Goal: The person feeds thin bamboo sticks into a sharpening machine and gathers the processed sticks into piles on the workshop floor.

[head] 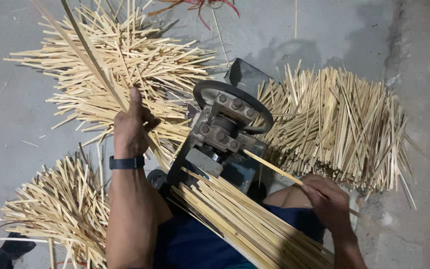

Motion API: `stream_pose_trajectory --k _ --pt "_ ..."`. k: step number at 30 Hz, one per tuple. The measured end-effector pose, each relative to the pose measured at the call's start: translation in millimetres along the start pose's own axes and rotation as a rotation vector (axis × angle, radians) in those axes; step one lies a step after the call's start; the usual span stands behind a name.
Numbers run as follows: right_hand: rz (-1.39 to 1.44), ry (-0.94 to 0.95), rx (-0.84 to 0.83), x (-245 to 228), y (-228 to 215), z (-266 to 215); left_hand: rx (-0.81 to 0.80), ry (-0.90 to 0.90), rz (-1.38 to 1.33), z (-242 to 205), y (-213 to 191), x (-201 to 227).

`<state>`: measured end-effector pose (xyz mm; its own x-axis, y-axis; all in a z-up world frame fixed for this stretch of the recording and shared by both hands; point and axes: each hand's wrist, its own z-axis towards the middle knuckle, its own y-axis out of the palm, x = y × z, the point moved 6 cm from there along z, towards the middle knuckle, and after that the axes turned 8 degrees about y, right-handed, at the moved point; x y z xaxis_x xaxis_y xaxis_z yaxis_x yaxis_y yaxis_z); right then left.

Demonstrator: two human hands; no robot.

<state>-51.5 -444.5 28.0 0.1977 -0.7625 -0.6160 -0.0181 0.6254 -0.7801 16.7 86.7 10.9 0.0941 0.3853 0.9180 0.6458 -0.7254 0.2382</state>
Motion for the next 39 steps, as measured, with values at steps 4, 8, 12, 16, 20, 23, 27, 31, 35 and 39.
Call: stream_pose_trajectory --k 4,8,12,16,20,23,27,31,35,39 --pt "0.143 -0.092 0.059 -37.7 24.9 17.5 0.038 -0.07 -0.025 -9.1 11.2 -3.8" --pt "0.118 0.048 0.011 -62.9 38.7 40.6 -0.074 -0.038 -0.051 -9.2 23.8 -9.4" --pt "0.051 0.103 0.029 -79.2 33.8 43.6 -0.023 -0.11 0.184 -13.4 27.8 -26.8" --pt "0.03 0.055 0.025 -75.1 32.2 37.0 -0.146 -0.016 0.199 -16.7 45.1 -41.3" --pt "0.06 0.167 -0.043 -70.1 33.9 22.1 -0.187 0.214 0.099 -9.8 53.6 -25.7" --pt "0.121 0.047 -0.014 -95.3 30.7 21.4 -0.076 0.325 0.405 -10.5 48.2 18.8" --pt "-0.042 -0.296 0.2 -148.7 4.2 25.0 -0.249 0.808 0.439 -63.6 80.0 85.1" --pt "-0.265 -0.491 0.412 -164.2 -9.6 17.8 -0.724 1.126 0.834 -173.2 140.6 84.2" --pt "-0.183 -0.574 0.34 -100.6 19.2 28.9 -1.282 0.77 1.311 -232.6 174.1 35.3" --pt "-0.133 0.108 -0.294 -14.3 38.0 24.1 -0.913 0.895 1.013 -213.1 163.6 51.0"
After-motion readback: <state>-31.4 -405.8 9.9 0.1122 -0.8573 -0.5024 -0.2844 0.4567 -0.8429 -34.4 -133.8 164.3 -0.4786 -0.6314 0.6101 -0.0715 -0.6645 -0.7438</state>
